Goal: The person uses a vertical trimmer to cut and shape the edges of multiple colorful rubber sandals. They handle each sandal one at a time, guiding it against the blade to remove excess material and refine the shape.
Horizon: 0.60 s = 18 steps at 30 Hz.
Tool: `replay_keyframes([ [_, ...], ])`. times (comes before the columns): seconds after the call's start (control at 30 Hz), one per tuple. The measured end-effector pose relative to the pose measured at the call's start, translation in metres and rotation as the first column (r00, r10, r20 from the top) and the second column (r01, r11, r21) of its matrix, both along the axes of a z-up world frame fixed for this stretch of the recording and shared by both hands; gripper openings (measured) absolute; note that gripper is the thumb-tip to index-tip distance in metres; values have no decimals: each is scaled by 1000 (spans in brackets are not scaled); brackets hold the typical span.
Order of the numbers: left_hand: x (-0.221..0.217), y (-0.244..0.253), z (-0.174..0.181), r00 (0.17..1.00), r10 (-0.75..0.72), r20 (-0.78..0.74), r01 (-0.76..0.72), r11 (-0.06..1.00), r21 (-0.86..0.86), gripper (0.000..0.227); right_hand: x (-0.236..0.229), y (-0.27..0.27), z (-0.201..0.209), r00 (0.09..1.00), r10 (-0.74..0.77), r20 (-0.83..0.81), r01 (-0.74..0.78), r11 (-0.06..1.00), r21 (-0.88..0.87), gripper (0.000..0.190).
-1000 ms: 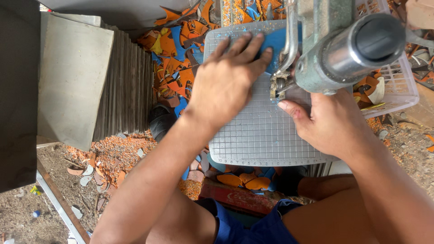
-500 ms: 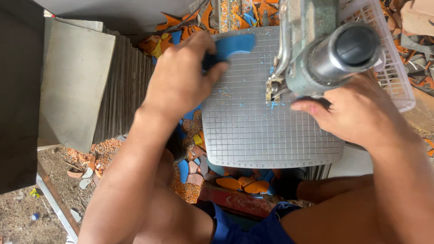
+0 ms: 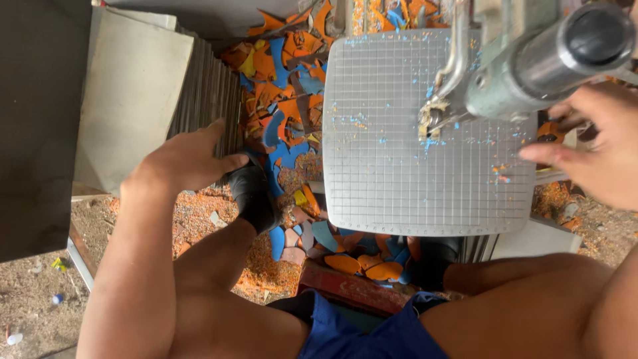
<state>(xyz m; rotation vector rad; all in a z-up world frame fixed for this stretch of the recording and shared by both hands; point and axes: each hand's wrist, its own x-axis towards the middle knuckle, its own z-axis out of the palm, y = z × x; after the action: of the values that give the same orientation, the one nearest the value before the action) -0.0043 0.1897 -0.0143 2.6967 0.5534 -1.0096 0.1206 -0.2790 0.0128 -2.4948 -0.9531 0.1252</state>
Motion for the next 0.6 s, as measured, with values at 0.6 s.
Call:
replay_keyframes([
  [0.6, -40, 14, 16, 991, -18, 130, 36, 990, -140, 74, -130, 76, -343, 778, -366, -510, 42, 841, -540, 51],
])
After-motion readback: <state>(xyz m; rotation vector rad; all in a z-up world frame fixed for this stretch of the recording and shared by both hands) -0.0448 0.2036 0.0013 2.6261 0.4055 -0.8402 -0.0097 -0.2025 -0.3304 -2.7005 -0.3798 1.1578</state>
